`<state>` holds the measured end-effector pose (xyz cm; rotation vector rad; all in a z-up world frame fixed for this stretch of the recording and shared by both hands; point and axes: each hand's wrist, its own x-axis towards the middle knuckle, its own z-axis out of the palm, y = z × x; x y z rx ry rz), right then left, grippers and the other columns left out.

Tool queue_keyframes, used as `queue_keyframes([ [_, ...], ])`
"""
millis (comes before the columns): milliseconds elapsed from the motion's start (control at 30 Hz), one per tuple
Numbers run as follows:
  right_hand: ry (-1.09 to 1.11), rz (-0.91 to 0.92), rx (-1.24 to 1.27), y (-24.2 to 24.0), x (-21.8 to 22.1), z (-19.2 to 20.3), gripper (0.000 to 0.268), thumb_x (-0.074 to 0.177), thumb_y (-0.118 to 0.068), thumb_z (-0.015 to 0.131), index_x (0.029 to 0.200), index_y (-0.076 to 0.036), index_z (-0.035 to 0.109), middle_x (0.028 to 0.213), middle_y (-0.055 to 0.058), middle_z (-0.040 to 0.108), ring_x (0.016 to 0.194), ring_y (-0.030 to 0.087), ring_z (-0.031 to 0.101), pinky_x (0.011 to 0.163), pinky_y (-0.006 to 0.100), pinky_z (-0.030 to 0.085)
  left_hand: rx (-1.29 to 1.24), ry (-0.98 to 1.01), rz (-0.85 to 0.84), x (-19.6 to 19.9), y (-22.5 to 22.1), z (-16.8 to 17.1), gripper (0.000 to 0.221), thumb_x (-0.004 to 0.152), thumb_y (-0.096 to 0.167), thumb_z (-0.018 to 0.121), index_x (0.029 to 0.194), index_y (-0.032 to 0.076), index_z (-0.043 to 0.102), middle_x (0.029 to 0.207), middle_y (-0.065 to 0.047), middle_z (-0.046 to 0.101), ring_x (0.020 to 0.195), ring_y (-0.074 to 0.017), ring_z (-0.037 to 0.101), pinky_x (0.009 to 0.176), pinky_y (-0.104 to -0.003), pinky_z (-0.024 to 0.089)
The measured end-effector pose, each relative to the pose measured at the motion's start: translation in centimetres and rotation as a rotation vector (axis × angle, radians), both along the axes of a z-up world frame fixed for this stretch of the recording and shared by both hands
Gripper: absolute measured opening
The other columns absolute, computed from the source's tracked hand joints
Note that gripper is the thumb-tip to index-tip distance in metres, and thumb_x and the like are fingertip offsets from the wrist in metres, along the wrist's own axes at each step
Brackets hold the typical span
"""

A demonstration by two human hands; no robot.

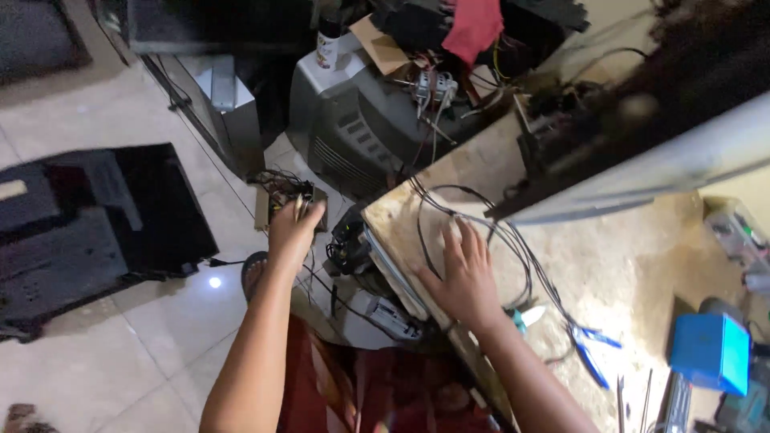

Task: Stripping, twisting, and soldering electrical wires on a repair bench.

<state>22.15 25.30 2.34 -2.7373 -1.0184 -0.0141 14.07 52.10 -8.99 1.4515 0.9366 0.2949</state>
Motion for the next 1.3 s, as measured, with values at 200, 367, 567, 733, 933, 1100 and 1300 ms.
queue_keyframes([
  [200,-0.096,0.098,0.024,0.9,-0.7,-2.1,0.066,0.098,-0.043,0.056,0.150,-0.002,0.046,0.156,0.029,0.041,0.145,0.048,0.037,0.118,0.061,0.030,-0.156,0.048,-0.232,15.7,3.9,-12.9,0.064,0.077,0.046,0.078,0.126,0.004,0.070,0.118,-0.006,0.071,0.110,-0.0199,0.066,0.085,-0.037,0.047],
  [367,-0.117,0.067,-0.037,2.2,-0.4,-2.2,0.069,0.096,-0.041,0.058,0.153,-0.004,0.043,0.155,0.027,0.041,0.143,0.047,0.040,0.119,0.062,0.033,-0.370,-0.023,-0.543,22.6,2.7,-16.7,0.082,0.067,0.026,0.085,0.142,0.006,0.060,0.153,-0.008,0.055,0.142,-0.0176,0.051,0.106,-0.026,0.043],
  [567,-0.071,0.080,-0.008,3.0,-0.3,-2.0,0.068,0.098,-0.036,0.056,0.155,-0.003,0.040,0.156,0.027,0.038,0.147,0.045,0.038,0.122,0.057,0.033,0.185,0.133,-1.288,28.1,-0.5,-20.1,0.060,0.080,0.050,0.073,0.128,0.015,0.065,0.130,-0.008,0.067,0.114,-0.0249,0.062,0.096,-0.033,0.046],
  [733,-0.033,0.038,-0.009,3.0,-0.4,-2.1,0.064,0.099,-0.034,0.054,0.154,-0.004,0.042,0.158,0.024,0.038,0.149,0.044,0.036,0.122,0.058,0.032,-0.040,0.127,-1.649,33.9,-4.5,-33.2,0.074,0.102,0.047,0.040,0.161,0.005,0.025,0.170,-0.005,0.025,0.153,-0.0242,0.023,0.128,-0.033,0.006],
  [933,-0.023,0.002,0.033,2.6,-0.4,-2.2,0.065,0.096,-0.034,0.059,0.152,-0.006,0.045,0.156,0.024,0.040,0.148,0.044,0.037,0.120,0.060,0.033,0.347,0.312,-1.538,28.1,0.9,-19.4,0.062,0.096,0.051,0.058,0.139,0.008,0.057,0.122,-0.012,0.069,0.093,-0.0291,0.069,0.082,-0.037,0.055],
  [1100,-0.078,0.010,0.031,1.9,-0.6,-2.3,0.064,0.096,-0.039,0.060,0.151,-0.009,0.048,0.155,0.022,0.043,0.147,0.042,0.039,0.116,0.060,0.035,0.461,0.328,-1.490,31.5,-2.6,-25.0,0.055,0.090,0.032,0.059,0.134,0.000,0.058,0.113,-0.015,0.071,0.090,-0.0291,0.068,0.074,-0.039,0.051],
  [1300,-0.112,0.019,0.062,1.7,-0.5,-2.0,0.062,0.096,-0.045,0.058,0.146,-0.008,0.053,0.152,0.022,0.047,0.144,0.042,0.042,0.113,0.058,0.036,-0.124,0.134,-1.107,27.1,-1.0,-20.5,0.085,0.080,0.024,0.071,0.152,0.014,0.027,0.140,-0.014,0.060,0.115,-0.0281,0.060,0.084,-0.043,0.053],
])
